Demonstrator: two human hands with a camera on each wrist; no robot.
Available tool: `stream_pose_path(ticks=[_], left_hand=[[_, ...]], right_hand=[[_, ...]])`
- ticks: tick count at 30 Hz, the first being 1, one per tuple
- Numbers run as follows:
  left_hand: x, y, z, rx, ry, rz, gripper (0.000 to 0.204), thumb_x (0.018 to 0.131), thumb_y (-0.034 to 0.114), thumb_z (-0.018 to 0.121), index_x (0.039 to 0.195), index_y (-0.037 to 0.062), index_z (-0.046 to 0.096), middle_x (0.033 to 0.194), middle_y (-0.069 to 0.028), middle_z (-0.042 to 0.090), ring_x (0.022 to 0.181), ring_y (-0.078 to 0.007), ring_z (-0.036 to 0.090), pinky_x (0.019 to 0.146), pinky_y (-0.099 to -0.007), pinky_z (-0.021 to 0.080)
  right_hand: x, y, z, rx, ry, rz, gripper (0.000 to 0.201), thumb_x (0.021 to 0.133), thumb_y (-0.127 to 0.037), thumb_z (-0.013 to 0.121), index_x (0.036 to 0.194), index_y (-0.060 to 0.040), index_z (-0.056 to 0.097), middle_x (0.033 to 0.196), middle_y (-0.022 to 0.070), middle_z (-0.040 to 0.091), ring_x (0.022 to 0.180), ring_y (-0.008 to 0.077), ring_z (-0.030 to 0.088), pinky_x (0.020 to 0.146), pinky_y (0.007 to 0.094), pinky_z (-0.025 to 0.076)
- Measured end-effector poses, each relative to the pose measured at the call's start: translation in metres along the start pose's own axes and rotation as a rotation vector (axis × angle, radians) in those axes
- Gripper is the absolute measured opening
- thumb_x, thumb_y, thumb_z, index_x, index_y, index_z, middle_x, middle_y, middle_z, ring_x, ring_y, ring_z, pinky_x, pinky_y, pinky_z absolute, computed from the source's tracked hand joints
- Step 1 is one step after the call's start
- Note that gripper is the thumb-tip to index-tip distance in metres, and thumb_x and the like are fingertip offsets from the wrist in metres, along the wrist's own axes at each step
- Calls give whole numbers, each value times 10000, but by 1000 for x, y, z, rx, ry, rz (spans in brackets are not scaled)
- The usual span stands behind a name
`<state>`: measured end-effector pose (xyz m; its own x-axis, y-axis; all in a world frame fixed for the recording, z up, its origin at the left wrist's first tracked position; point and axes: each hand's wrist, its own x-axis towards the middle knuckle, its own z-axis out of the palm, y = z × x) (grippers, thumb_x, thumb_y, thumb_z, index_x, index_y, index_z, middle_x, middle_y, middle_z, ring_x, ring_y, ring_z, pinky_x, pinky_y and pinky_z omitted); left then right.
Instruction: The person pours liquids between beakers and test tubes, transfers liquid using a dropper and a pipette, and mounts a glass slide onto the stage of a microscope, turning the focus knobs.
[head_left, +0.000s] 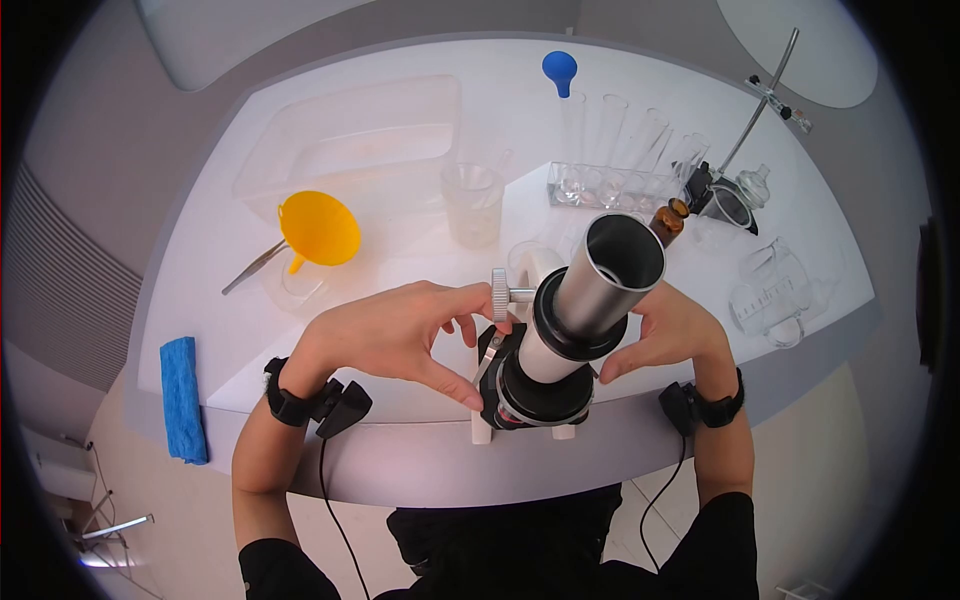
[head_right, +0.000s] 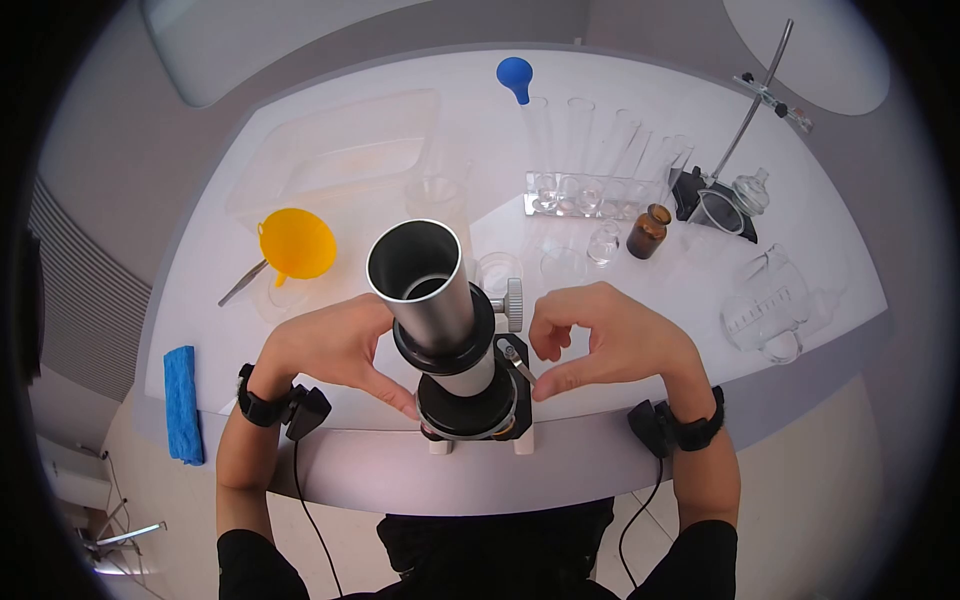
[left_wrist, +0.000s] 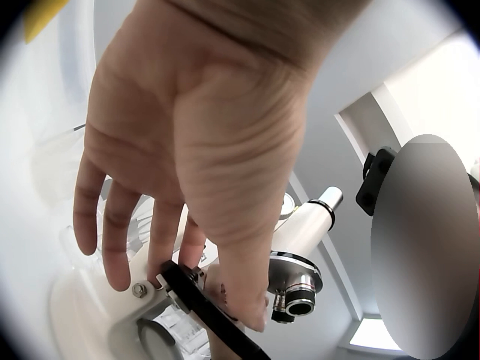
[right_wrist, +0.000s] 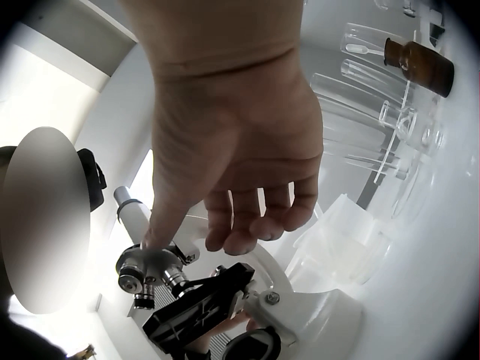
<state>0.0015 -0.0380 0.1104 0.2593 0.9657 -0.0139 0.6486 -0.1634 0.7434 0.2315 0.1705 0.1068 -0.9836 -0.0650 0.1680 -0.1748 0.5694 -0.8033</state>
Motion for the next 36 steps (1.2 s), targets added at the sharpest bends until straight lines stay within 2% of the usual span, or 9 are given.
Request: stream_pose_path(ticks=[2, 5, 15, 18, 22, 24, 26, 31, 36], left_hand=[[1, -1, 1, 5, -8, 67, 696, 704, 436, 842, 1215, 91, 519, 1222, -66, 628, 934, -237, 641, 728, -349, 506], [1, -3, 1, 5, -28, 53, 718, 706, 417, 843, 1254, 99, 506, 1242, -65, 619, 940, -237, 643, 750, -352, 498], [0, 1, 0, 3, -32, 34, 704, 717, 388, 836, 1267, 98, 503, 1216, -64, 625, 930, -230, 650, 718, -346, 495], [-1, 4, -2, -3, -36, 33, 665, 725, 338, 826, 1259, 96, 514, 1203, -59, 630, 930, -224, 655, 718, -348, 499], [-4, 2, -4, -45, -55, 36, 578, 758, 208, 759, 1271, 99, 517, 1206, -55, 635, 931, -218, 658, 777, -354, 501], [-4, 2, -5, -78, -62, 40, 555, 770, 161, 726, 1280, 103, 517, 1208, -53, 637, 930, -217, 658, 802, -357, 499], [-3, 5, -7, -109, -80, 13, 526, 777, 96, 664, 1285, 114, 530, 1209, -49, 639, 927, -217, 658, 838, -360, 493], [-3, 4, -6, -121, -58, 27, 503, 775, 78, 632, 1270, 120, 556, 1169, -52, 656, 930, -218, 658, 842, -359, 491], [-2, 3, -5, -125, -61, 18, 496, 778, 87, 631, 1268, 121, 563, 1131, -58, 668, 936, -218, 659, 842, -359, 491]], right_hand=[[1, 2, 3, 3, -22, -8, 342, 715, -296, 849, 752, -55, 610, 724, 17, 599, 683, 143, 571, 621, 272, 461], [1, 3, 4, -21, -49, -1, 301, 729, -263, 836, 755, -58, 617, 728, 17, 609, 684, 143, 581, 616, 274, 467], [0, 3, 1, -6, -128, -3, 199, 740, -175, 780, 792, -47, 637, 780, 21, 645, 702, 144, 587, 651, 266, 486], [-1, 2, -1, -19, -98, -10, 179, 741, -154, 760, 830, -42, 653, 802, 30, 652, 707, 147, 588, 655, 269, 490], [-3, 0, -7, -80, -33, -2, 184, 735, -137, 753, 868, -43, 666, 821, 38, 658, 707, 154, 586, 651, 266, 490], [-3, -2, -7, -122, 27, -50, 182, 737, -117, 748, 897, -59, 683, 782, 30, 635, 680, 150, 565, 620, 269, 471], [-3, -1, -6, -117, 14, -87, 198, 735, -122, 760, 914, -67, 694, 746, 21, 615, 653, 145, 553, 599, 274, 455], [-1, -11, 0, -109, -34, -118, 248, 724, -169, 810, 945, -89, 731, 634, -3, 530, 576, 137, 524, 543, 286, 407], [0, -15, 6, -230, 20, -192, 256, 712, -223, 837, 924, -105, 753, 562, -5, 475, 530, 150, 496, 508, 300, 363]])
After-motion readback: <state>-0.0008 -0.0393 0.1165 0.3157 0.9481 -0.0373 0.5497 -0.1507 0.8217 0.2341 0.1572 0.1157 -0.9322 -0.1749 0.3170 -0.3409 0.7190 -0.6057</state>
